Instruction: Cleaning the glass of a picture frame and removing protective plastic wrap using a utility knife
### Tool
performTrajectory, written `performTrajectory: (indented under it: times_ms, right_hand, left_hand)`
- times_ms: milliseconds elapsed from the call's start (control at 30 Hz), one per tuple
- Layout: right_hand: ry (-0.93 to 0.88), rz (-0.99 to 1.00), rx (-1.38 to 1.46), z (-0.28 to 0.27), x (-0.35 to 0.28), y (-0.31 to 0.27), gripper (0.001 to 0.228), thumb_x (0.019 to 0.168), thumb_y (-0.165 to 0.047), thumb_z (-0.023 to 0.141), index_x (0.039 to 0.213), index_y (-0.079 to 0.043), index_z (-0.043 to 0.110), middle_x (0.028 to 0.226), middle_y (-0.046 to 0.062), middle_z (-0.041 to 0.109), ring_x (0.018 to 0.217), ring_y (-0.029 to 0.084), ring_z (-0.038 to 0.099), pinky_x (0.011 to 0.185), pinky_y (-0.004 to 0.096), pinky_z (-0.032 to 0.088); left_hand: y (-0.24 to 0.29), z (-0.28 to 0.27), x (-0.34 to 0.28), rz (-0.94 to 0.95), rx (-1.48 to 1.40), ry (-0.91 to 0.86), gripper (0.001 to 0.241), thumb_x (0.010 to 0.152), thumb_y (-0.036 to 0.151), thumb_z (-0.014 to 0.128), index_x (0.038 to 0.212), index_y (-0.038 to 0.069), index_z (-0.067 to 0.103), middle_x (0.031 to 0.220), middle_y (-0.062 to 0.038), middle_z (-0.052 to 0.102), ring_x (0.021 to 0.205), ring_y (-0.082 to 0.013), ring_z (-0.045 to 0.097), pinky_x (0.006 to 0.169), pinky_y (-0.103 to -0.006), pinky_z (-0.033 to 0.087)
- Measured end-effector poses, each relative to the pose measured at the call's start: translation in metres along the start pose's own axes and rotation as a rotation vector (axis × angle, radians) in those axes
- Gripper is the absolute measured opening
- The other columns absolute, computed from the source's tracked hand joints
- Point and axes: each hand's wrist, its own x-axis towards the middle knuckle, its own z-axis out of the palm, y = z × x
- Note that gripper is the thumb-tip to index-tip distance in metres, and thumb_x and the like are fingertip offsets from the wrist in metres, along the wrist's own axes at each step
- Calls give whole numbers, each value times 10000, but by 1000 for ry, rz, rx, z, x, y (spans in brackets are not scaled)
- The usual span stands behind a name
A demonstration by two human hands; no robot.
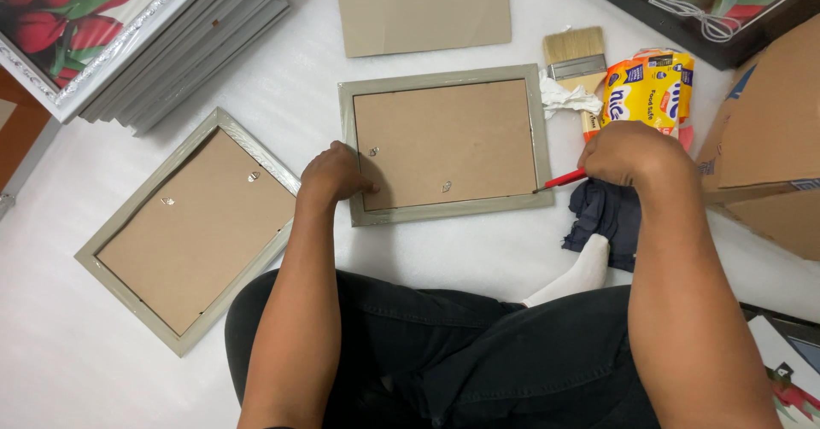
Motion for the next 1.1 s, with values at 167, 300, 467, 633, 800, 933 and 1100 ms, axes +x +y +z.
performTrajectory:
  times_ms: [167, 300, 467, 633, 800, 933, 1100]
  right_hand:
    - [43, 17, 26, -11, -19, -6, 364, 841, -181, 550, 1082, -89, 806, 1094, 132, 796, 928, 338, 687, 825, 490, 523]
    - [114, -195, 489, -17, -34, -12, 339, 870, -186, 567, 1078, -73, 811, 919, 107, 771, 833, 270, 646, 757, 372, 509]
    - [160, -328, 859, -15, -48, -35, 294, 843, -202, 714, 1079, -52, 803, 768, 116, 677, 734, 193, 617, 679, 297, 461]
    - [240, -375, 900, -8, -39, -44, 274, 776, -273, 813, 1017, -143, 820, 634, 101, 621, 648, 176, 619, 628, 283, 482]
    - [262, -365, 925, -3, -28, -46, 331, 772, -149, 666, 1067, -104, 810, 675, 132, 685, 571, 195, 631, 484, 301, 475]
    - [280, -387, 1069, 4, -23, -53, 460, 811, -103, 549, 1230, -37, 725, 759, 133, 713, 539, 140, 611, 404, 237, 423]
    - [154, -449, 1282, -9, -45, -64, 600, 830, -3, 444, 1417, 49, 552, 903, 146, 635, 608, 133, 581, 341, 187, 396]
  left_hand:
    - [-3, -3, 2, -16, 3, 25, 743, 708, 431, 924, 1195, -39, 618, 958, -157, 768, 819, -299, 747, 770, -379, 578]
    - [-3, -6, 3, -20, -74, 193, 663, 824, 478, 826, 1193, -16, 583, 982, -149, 728, 824, -310, 729, 736, -422, 573]
    - [7, 2, 6, 183, -66, 236, 460, 863, 256, 768, 1175, -42, 608, 1014, -223, 702, 918, -394, 721, 780, -484, 596]
    - [9, 3, 6, 258, -56, 201, 354, 863, 157, 726, 1127, -65, 649, 994, -254, 713, 978, -447, 728, 804, -532, 603]
    - [13, -4, -4, 262, -108, 181, 349, 890, 192, 732, 1126, -55, 663, 1046, -274, 713, 1000, -438, 726, 829, -510, 605]
    - [20, -9, -12, 270, -133, 171, 349, 896, 209, 725, 1122, -50, 667, 1056, -273, 713, 1010, -438, 724, 831, -512, 604]
    - [26, -17, -22, 304, -148, 150, 396, 913, 219, 702, 1188, -59, 643, 1121, -285, 698, 1071, -452, 704, 880, -535, 587]
